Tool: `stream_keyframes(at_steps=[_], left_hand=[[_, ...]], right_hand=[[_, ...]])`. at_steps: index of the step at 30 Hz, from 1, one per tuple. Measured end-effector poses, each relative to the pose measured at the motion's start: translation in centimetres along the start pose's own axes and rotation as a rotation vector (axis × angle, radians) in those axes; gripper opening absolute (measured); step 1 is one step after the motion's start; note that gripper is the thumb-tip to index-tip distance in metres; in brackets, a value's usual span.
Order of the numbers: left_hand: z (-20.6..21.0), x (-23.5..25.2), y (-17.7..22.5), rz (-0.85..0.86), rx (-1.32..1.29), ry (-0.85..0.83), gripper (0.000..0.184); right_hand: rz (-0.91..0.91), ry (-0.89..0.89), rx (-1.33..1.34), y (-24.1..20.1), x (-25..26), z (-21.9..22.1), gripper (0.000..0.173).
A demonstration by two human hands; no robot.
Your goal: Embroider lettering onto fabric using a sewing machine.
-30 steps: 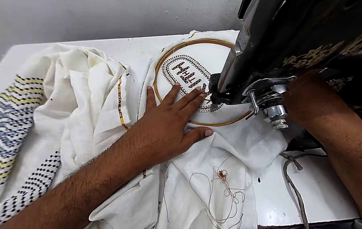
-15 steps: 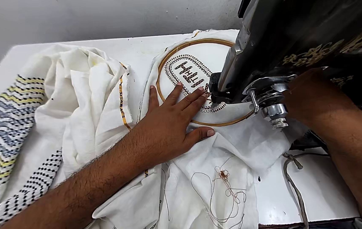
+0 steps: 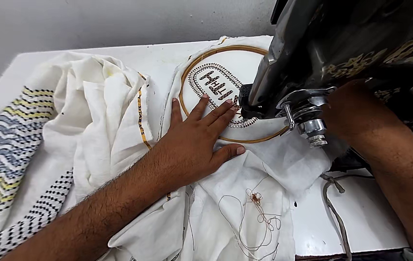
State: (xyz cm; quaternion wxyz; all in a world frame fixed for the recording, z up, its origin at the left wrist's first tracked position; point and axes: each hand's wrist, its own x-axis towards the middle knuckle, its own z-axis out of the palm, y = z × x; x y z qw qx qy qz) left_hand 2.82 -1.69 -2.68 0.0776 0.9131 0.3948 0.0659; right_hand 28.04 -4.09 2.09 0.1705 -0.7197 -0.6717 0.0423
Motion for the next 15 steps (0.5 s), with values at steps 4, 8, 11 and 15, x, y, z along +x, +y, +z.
stream_keyframes(at_steps=[4,8,11,15], left_hand=[[0.1,0.0,0.0,0.007,0.003,0.003,0.078],[0.1,0.0,0.0,0.011,0.012,-0.001,0.078],[0.0,0.0,0.1,0.006,0.003,0.001,0.078],[0.2,0.1,0.1,0.005,-0.003,0.015,0.078]], right_hand=[[-0.001,-0.012,-0.014,0.1,0.1,0.0,0.012],[-0.010,-0.025,-0.021,0.2,0.1,-0.1,0.014],[-0.030,-0.006,-0.030,0.6,0.3,0.2,0.015],[-0.006,-0.014,-0.039,0.7,0.4,0.3,0.014]])
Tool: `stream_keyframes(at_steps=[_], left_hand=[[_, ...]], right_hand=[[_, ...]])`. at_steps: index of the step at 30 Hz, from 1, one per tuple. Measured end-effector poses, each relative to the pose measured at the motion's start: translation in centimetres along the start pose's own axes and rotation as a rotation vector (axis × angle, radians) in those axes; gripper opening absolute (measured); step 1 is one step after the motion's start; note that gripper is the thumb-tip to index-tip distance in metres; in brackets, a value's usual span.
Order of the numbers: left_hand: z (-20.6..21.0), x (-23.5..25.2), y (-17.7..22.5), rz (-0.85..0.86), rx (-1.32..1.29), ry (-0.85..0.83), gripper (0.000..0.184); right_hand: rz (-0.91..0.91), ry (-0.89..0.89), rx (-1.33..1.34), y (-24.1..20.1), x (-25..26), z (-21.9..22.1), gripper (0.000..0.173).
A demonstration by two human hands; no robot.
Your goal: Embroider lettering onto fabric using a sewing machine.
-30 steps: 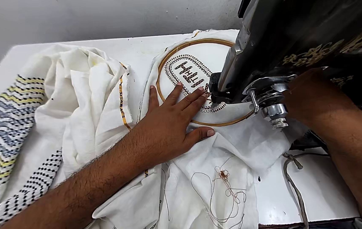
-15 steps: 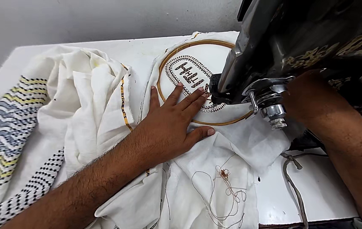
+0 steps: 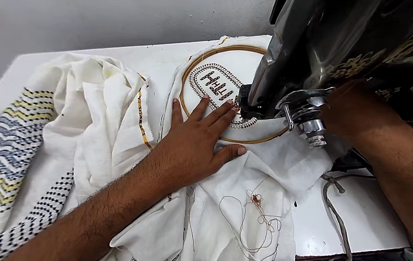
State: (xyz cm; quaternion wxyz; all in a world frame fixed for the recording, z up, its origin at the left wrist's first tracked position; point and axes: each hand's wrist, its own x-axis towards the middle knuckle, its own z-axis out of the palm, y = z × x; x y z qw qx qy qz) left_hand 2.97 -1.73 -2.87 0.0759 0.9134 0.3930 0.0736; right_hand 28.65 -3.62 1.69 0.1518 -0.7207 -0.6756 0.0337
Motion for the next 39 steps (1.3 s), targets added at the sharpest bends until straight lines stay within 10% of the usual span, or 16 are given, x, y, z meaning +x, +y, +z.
stream_keyframes(at_steps=[39], left_hand=[[0.20,0.20,0.08,0.004,-0.012,0.008,0.079]], right_hand=[[0.047,-0.049,-0.016,-0.66,-0.26,-0.71,0.015]])
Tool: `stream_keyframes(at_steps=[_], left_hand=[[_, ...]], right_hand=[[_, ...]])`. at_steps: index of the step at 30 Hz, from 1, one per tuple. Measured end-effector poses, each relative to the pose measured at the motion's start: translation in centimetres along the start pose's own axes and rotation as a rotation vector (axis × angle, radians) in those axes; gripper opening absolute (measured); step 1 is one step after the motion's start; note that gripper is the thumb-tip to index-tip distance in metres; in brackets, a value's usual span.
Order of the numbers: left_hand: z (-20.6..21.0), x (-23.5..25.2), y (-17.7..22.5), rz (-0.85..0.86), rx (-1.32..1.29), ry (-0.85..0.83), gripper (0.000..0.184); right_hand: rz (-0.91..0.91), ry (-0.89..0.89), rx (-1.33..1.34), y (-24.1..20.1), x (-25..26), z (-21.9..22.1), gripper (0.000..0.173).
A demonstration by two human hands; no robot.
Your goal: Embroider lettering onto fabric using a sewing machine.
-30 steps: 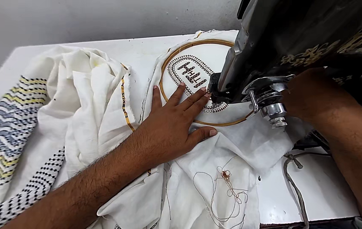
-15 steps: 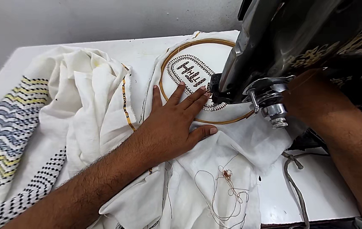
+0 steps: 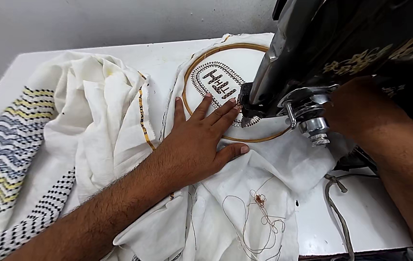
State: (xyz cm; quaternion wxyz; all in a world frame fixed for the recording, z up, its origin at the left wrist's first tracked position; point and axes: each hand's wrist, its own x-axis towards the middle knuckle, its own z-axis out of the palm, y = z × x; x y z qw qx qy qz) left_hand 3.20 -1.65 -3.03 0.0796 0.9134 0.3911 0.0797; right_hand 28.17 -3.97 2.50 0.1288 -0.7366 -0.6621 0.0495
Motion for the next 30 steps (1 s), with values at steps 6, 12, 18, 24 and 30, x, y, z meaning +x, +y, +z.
stream_keyframes(at_steps=[6,12,18,24,30], left_hand=[[0.4,0.2,-0.1,0.009,0.004,0.022,0.081],[0.3,0.1,0.1,0.019,0.000,0.012,0.079],[0.1,0.2,0.2,0.014,-0.013,0.003,0.078],[0.4,0.4,0.0,0.008,-0.008,0.019,0.080],[0.4,0.4,0.0,0.009,-0.001,0.017,0.081]], right_hand=[[0.062,-0.075,-0.029,-0.3,0.2,-0.5,0.017],[0.089,-0.123,-0.060,-0.4,0.3,-0.9,0.018],[0.025,-0.030,-0.036,0.1,0.1,-0.2,0.016],[0.006,0.010,-0.011,0.3,0.2,0.1,0.014],[0.032,-0.029,-0.041,-0.1,0.1,-0.3,0.016]])
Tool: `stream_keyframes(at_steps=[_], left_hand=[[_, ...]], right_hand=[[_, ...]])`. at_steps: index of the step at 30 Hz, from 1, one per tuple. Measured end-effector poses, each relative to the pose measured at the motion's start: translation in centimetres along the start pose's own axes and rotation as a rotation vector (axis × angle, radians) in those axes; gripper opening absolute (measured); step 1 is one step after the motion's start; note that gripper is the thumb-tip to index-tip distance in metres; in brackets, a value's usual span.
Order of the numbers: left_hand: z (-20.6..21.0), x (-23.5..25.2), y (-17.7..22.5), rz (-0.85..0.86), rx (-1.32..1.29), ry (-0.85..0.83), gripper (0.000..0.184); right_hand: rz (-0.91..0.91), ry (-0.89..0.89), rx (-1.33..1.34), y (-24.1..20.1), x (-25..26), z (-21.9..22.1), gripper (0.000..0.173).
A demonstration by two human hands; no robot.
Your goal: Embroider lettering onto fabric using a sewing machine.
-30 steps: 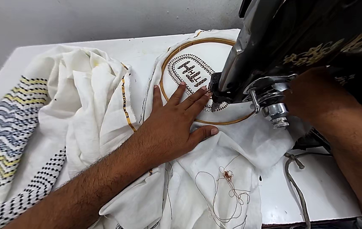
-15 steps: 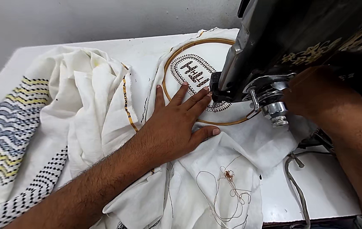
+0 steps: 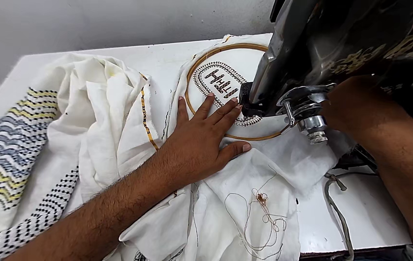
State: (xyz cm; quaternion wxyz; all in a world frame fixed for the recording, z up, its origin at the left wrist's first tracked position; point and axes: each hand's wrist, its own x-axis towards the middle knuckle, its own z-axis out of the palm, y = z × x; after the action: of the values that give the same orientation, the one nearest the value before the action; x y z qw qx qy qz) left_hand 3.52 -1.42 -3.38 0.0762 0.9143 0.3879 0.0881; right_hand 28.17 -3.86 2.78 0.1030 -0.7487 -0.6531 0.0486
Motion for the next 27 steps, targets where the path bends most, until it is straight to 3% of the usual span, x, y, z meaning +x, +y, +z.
stream_keyframes(at_steps=[23,27], left_hand=[[-1.0,0.0,-0.5,0.007,-0.044,0.015,0.076],[-2.2,0.6,-3.5,0.013,0.000,0.157,0.053]], right_hand=[[0.053,-0.097,-0.051,-0.4,0.2,-0.6,0.020],[0.046,-0.075,-0.045,-0.2,0.3,-0.4,0.021]])
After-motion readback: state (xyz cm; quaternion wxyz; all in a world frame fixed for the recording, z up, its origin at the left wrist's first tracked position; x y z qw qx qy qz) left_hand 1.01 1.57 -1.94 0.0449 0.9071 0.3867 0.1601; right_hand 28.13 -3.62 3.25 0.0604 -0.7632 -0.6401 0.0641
